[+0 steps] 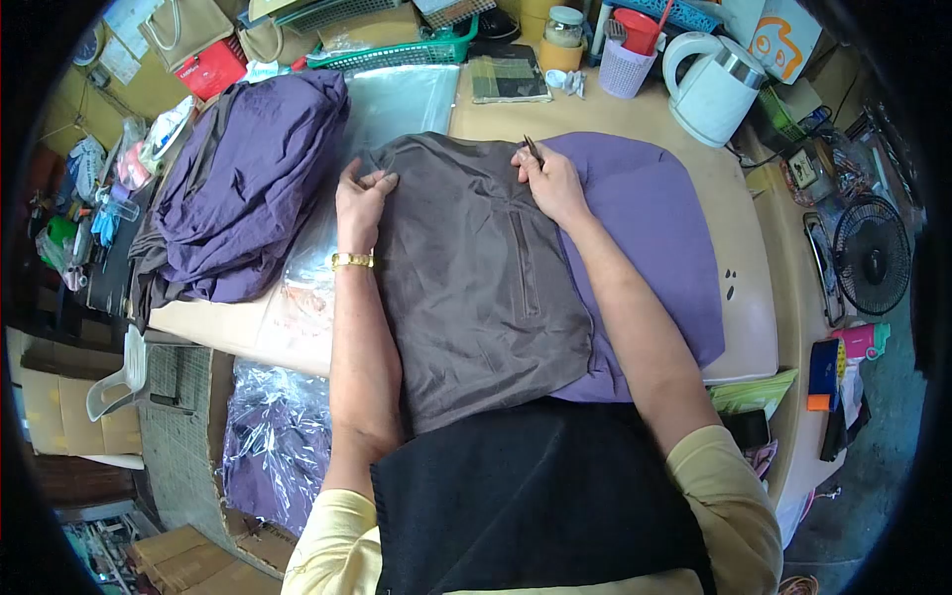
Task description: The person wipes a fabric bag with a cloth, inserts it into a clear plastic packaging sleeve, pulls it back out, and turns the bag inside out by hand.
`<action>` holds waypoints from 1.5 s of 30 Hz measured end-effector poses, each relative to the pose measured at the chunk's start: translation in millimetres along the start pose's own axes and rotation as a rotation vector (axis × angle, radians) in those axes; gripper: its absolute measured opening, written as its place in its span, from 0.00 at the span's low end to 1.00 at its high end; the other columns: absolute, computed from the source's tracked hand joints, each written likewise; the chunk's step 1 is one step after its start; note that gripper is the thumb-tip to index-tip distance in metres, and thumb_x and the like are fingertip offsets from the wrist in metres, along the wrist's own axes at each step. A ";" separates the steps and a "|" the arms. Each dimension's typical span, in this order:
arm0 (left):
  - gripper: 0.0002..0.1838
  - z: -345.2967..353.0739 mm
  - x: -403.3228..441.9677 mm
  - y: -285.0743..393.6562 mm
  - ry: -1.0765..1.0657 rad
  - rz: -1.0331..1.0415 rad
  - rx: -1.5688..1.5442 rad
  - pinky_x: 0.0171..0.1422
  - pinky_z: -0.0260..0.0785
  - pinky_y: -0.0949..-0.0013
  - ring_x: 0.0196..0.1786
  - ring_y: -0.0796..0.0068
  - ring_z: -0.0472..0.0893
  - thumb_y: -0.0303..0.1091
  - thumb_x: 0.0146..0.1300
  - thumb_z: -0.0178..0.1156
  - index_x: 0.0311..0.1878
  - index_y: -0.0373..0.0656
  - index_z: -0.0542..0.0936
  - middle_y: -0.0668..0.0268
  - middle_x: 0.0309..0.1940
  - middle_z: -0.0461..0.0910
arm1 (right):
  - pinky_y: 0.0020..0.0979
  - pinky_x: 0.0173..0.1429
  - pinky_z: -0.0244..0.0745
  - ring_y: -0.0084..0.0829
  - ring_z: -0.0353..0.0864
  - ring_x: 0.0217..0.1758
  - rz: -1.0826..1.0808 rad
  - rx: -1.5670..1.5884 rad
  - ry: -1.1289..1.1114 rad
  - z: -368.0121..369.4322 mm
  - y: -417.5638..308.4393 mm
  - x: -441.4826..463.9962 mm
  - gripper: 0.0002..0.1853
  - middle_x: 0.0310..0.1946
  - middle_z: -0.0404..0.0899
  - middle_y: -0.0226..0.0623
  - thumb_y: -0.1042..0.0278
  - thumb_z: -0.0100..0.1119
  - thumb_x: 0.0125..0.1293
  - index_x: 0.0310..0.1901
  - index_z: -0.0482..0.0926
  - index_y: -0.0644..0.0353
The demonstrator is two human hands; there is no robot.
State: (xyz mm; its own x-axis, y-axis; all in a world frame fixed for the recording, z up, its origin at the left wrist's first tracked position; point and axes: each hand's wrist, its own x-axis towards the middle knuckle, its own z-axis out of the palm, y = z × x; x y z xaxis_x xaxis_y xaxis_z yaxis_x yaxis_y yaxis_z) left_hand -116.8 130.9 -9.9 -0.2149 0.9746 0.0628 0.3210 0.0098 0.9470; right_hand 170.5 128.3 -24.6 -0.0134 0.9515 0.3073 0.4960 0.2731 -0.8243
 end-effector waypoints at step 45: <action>0.18 -35.5 -126.0 77.9 -0.223 -0.058 -0.531 0.22 0.52 0.83 0.19 0.91 0.64 0.32 0.70 0.64 0.59 0.35 0.79 0.75 0.27 0.77 | 0.35 0.37 0.71 0.37 0.78 0.32 -0.491 0.056 -0.368 -24.3 -157.8 -35.6 0.11 0.29 0.76 0.39 0.70 0.73 0.57 0.37 0.81 0.67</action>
State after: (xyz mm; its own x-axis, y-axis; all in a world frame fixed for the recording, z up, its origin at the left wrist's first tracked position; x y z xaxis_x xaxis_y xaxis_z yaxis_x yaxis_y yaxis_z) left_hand -97.5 1.0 67.2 -0.0003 1.0000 -0.0074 -0.2052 0.0072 0.9787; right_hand 113.8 47.9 106.1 -0.5326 0.6966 0.4807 0.3097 0.6890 -0.6553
